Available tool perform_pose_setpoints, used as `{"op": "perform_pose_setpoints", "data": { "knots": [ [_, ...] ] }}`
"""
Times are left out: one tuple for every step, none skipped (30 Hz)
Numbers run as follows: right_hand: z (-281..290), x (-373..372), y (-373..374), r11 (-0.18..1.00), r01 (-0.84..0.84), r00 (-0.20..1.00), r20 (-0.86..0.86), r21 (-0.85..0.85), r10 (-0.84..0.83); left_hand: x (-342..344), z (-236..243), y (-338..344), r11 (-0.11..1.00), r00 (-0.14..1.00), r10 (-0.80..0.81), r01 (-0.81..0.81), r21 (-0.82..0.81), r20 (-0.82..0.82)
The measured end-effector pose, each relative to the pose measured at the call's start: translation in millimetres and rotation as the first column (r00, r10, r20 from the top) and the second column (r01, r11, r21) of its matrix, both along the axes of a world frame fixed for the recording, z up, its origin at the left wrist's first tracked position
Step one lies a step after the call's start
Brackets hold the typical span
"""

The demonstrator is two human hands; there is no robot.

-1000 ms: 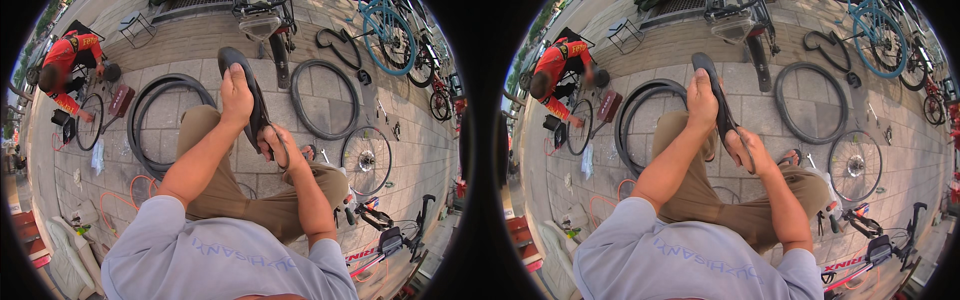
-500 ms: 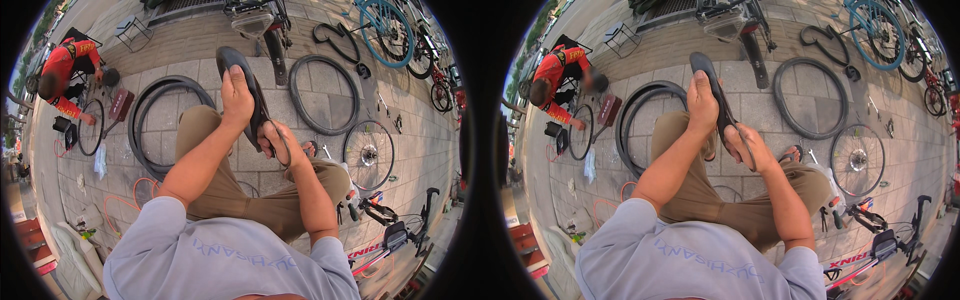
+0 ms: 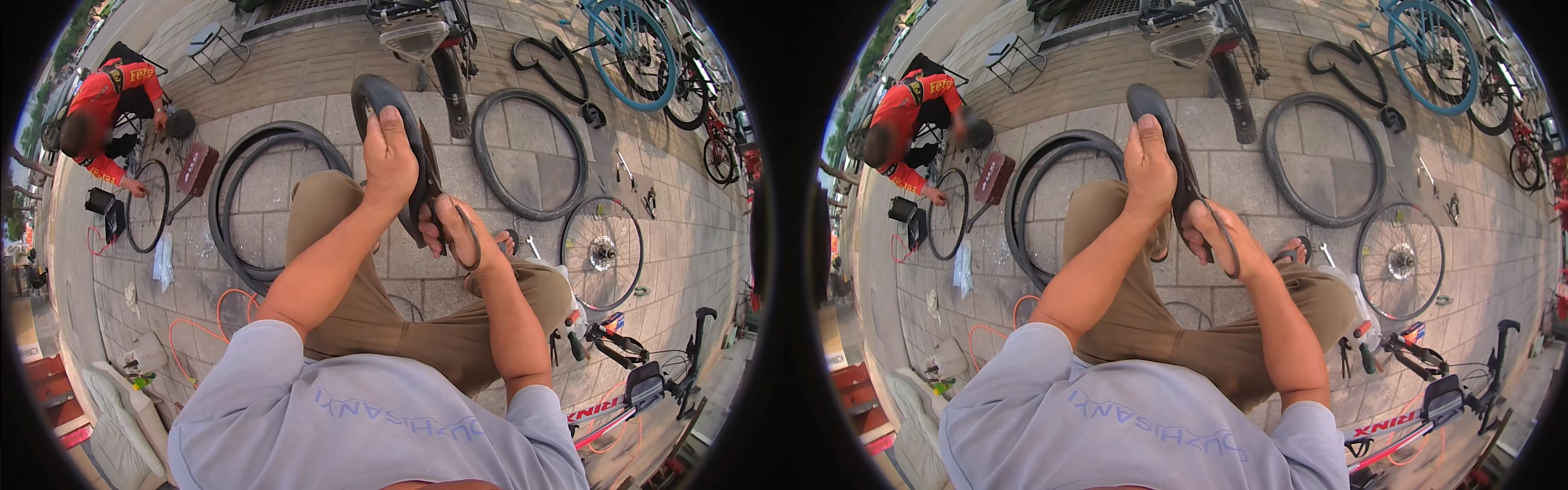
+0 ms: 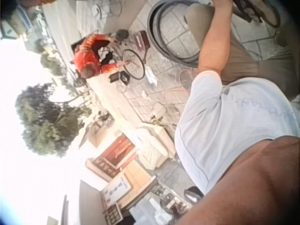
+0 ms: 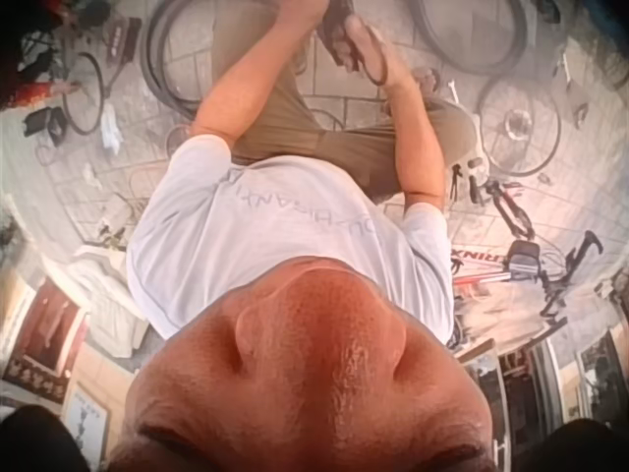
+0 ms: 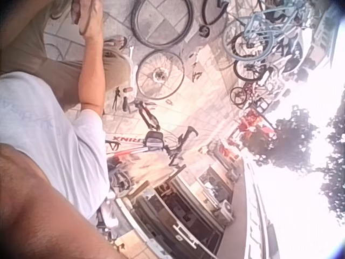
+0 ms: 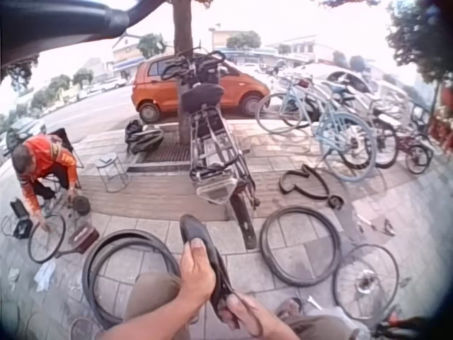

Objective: The person sits on the ground and repeatedly rubs a small section of a bicycle inner tube with a sanding tool. The person holds the tube with both hands and works on the same spot for the duration of the clip.

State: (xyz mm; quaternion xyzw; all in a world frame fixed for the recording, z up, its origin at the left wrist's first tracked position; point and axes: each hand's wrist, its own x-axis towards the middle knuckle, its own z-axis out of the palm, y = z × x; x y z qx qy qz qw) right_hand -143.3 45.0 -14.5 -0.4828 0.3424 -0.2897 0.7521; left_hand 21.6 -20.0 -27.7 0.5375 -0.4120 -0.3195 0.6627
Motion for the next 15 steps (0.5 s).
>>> {"op": "perform_pose_setpoints", "data": {
  "knots": [
    [1,0,1,1.0,0.002,1.0,-0.007,0.004,-0.002,0,-2,-1,1.0,1.0,0.011,-0.011,-0.009,0.022],
    [0,-1,1,1.0,-0.006,1.0,-0.015,-0.006,0.006,0,-3,-1,1.0,1.0,0.01,-0.01,0.0,0.026],
    [-1,-3,0,1.0,-0.014,1.0,-0.022,-0.016,0.014,0,-4,-1,1.0,1.0,0.009,-0.009,0.01,0.029],
    [-2,-3,0,0.999,-0.022,0.999,-0.03,-0.026,0.022,0,-4,-1,1.0,0.999,0.007,-0.007,0.019,0.033],
    [-1,-3,1,0.999,-0.019,0.999,-0.04,-0.029,0.017,0,-5,-1,1.0,0.999,0.012,-0.012,0.015,0.034],
    [1,-3,1,0.999,-0.015,0.999,-0.049,-0.032,0.013,0,-6,-1,1.0,0.999,0.017,-0.018,0.011,0.036],
    [2,-3,2,0.999,-0.012,0.998,-0.058,-0.036,0.01,-1,-5,-1,1.0,0.999,0.023,-0.023,0.007,0.038],
    [3,-3,2,0.999,-0.002,0.998,-0.068,-0.043,-0.001,-1,-4,-1,1.0,0.999,0.016,-0.016,0.0,0.028],
    [4,-2,3,0.999,0.008,0.997,-0.077,-0.05,-0.012,-1,-3,0,1.0,1.0,0.009,-0.009,-0.006,0.019],
    [5,-1,3,0.998,0.017,0.996,-0.088,-0.057,-0.022,-1,-1,1,1.0,1.0,0.003,-0.003,-0.012,0.009],
    [7,0,4,0.998,0.022,0.994,-0.101,-0.058,-0.028,-1,-1,1,1.0,1.0,0.005,-0.005,-0.014,0.016],
    [10,1,4,0.998,0.028,0.993,-0.115,-0.06,-0.034,-1,-1,1,1.0,1.0,0.008,-0.007,-0.015,0.022],
    [11,1,4,0.997,0.033,0.991,-0.129,-0.064,-0.041,-2,0,0,1.0,1.0,0.01,-0.01,-0.018,0.029],
    [10,1,4,0.998,0.033,0.988,-0.147,-0.06,-0.041,-2,0,0,1.0,1.0,0.016,-0.016,-0.017,0.026],
    [8,1,4,0.998,0.033,0.986,-0.164,-0.055,-0.041,-2,-1,1,1.0,0.999,0.022,-0.022,-0.016,0.023]
  ]
}}
